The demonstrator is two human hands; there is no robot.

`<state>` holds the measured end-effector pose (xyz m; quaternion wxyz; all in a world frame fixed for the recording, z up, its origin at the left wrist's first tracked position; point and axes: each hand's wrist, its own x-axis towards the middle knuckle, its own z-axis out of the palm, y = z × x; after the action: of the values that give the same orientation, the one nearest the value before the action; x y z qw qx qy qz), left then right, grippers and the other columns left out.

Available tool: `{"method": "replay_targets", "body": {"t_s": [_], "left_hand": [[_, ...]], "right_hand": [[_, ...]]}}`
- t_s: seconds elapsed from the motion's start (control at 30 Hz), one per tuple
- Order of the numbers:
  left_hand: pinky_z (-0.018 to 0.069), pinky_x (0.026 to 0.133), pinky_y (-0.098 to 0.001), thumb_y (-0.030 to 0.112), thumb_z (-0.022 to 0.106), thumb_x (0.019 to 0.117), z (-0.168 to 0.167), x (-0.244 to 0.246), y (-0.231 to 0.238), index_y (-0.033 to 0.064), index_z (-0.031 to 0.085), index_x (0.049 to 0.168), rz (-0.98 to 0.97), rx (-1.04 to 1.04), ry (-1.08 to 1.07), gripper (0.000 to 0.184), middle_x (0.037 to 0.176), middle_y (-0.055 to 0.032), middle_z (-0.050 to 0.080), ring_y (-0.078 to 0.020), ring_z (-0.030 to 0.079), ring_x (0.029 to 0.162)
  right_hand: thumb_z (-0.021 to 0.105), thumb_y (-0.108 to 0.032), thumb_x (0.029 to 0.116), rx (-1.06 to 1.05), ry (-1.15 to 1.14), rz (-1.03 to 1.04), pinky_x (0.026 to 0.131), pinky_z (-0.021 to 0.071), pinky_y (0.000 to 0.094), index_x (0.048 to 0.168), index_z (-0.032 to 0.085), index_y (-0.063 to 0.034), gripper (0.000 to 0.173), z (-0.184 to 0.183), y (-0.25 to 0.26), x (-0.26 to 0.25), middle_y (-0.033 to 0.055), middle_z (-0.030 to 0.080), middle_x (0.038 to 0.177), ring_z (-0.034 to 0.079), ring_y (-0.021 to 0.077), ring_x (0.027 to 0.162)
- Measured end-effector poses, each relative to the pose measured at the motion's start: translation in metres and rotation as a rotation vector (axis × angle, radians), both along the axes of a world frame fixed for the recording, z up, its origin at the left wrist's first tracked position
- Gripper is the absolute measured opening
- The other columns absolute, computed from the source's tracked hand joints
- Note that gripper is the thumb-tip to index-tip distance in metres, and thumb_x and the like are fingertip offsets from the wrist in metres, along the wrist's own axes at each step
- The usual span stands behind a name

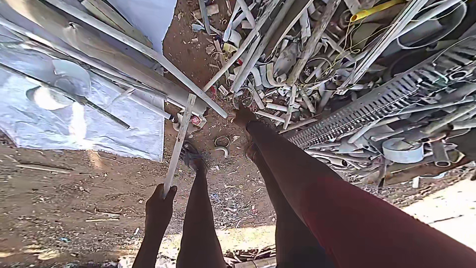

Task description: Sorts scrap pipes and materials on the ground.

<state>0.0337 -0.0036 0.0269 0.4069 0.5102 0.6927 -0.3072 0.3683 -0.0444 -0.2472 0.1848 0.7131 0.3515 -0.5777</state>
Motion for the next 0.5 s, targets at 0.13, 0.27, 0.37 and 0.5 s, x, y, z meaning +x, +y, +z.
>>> {"method": "replay_targets", "body": {"t_s": [0.13,0.27,0.37,0.5], "left_hand": [[0.0441,0.061,-0.0429,0.028,0.064,0.1026,-0.01,-0.012,-0.007,0.0012,0.065,0.103,0.028,-0.042,0.02,0.027,0.07,-0.0068,0.054,-0.0198,0.052,0.061],[0.0459,0.057,-0.0347,0.029,0.063,0.1026,-0.017,-0.014,-0.012,0.0048,0.065,0.103,0.14,-0.097,-0.009,0.025,0.069,-0.0027,0.054,-0.0135,0.051,0.057],[0.0449,0.052,-0.0302,0.03,0.061,0.1038,-0.015,-0.017,-0.004,0.0058,0.065,0.106,0.287,-0.101,-0.055,0.024,0.069,-0.0012,0.053,-0.0115,0.05,0.053],[0.042,0.044,-0.0234,0.023,0.059,0.1058,-0.009,0.008,0.004,0.0028,0.062,0.105,0.456,-0.1,-0.146,0.021,0.063,-0.0001,0.052,-0.0082,0.047,0.045]], "right_hand": [[0.073,-0.027,0.0921,0.038,0.109,-0.17,0.106,0.044,0.0651,0.153,0.047,-0.0067,0.069,-0.052,0.001,-0.005,0.0257,0.026,0.166,0.05,0.048,0.136],[0.065,-0.028,0.0985,0.111,0.01,-0.289,0.106,0.0447,0.0634,0.142,0.055,-0.0004,0.053,-0.022,-0.008,0.013,0.027,0.062,0.133,0.059,0.0433,0.127],[0.061,-0.02,0.0999,0.162,-0.031,-0.414,0.1,0.0477,0.0642,0.132,0.062,-0.0007,0.037,0.019,-0.017,0.011,0.0245,0.068,0.123,0.064,0.0429,0.117],[0.066,-0.022,0.0967,0.167,-0.06,-0.294,0.092,0.0502,0.0669,0.119,0.07,-0.0078,0.027,0.052,-0.058,0.017,0.0189,0.072,0.111,0.068,0.0399,0.105]]}}
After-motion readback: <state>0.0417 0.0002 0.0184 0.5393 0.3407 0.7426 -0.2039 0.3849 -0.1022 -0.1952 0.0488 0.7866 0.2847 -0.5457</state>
